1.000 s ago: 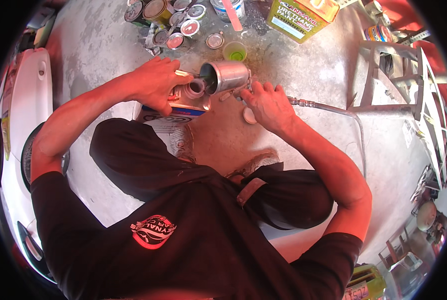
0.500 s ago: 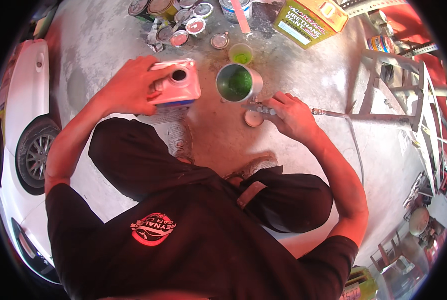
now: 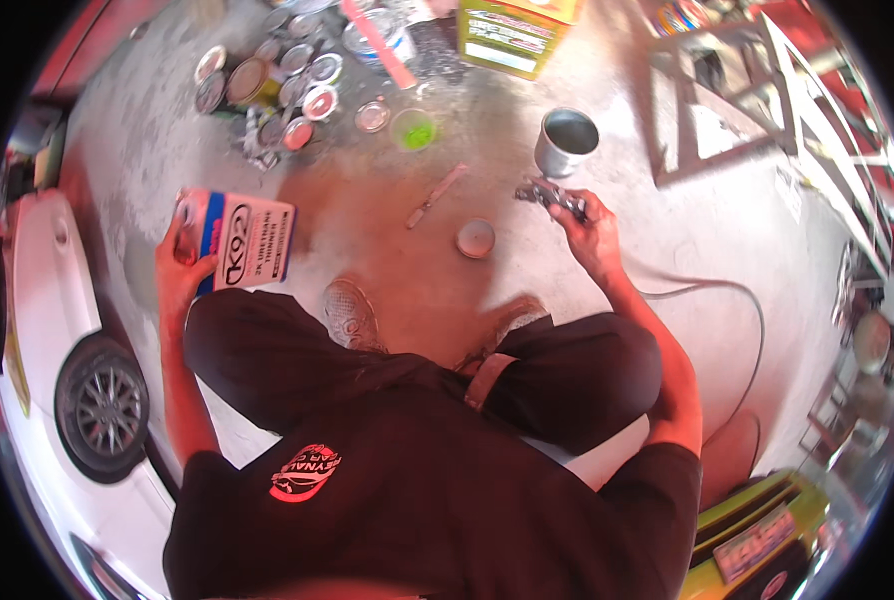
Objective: Preparing and mixing automotive paint and cleaning spray gun components.
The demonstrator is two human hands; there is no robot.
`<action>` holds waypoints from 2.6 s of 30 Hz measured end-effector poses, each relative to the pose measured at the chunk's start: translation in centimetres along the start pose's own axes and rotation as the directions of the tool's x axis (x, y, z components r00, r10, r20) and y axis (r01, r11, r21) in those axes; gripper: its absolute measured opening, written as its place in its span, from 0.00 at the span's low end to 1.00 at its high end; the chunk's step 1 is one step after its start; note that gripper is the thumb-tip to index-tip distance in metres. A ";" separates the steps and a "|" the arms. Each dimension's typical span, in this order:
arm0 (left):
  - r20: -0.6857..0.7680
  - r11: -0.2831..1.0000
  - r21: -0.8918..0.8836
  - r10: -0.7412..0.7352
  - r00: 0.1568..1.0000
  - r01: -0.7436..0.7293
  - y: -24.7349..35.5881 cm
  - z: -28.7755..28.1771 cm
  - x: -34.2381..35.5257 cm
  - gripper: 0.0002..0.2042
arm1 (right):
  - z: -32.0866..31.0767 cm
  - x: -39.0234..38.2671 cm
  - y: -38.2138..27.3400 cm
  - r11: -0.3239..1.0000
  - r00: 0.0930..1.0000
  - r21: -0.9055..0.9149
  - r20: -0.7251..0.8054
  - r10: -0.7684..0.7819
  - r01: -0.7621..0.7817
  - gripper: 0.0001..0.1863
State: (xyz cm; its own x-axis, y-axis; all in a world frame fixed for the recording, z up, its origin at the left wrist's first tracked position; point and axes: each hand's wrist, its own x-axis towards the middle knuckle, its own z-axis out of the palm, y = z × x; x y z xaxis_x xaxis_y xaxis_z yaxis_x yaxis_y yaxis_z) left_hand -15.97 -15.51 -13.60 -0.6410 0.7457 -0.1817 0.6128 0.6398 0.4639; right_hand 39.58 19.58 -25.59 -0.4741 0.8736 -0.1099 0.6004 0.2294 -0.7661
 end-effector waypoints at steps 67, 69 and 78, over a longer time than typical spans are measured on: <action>0.785 0.074 -0.484 0.476 0.396 0.872 35.5 43.0 -10.4 0.11 | -0.8 -2.2 0.6 0.590 0.825 0.695 0.009 0.565 -0.411 0.25; 0.780 0.088 -0.479 0.498 0.378 0.873 35.3 43.0 -10.4 0.12 | -0.7 -2.1 0.4 0.589 0.825 0.691 0.020 0.565 -0.420 0.25; 0.795 0.083 -0.459 0.482 0.368 0.885 36.0 42.5 -10.1 0.14 | 0.0 -2.1 1.2 0.660 0.810 0.648 -0.113 0.576 -0.379 0.22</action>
State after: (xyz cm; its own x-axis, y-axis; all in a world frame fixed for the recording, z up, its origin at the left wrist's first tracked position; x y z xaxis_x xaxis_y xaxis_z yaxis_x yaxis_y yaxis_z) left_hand 32.22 7.94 -31.89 0.4274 0.7306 -0.5325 -0.7285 0.6271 0.2757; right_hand 41.27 18.04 -26.29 0.0349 0.8880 -0.4585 0.1589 -0.4578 -0.8747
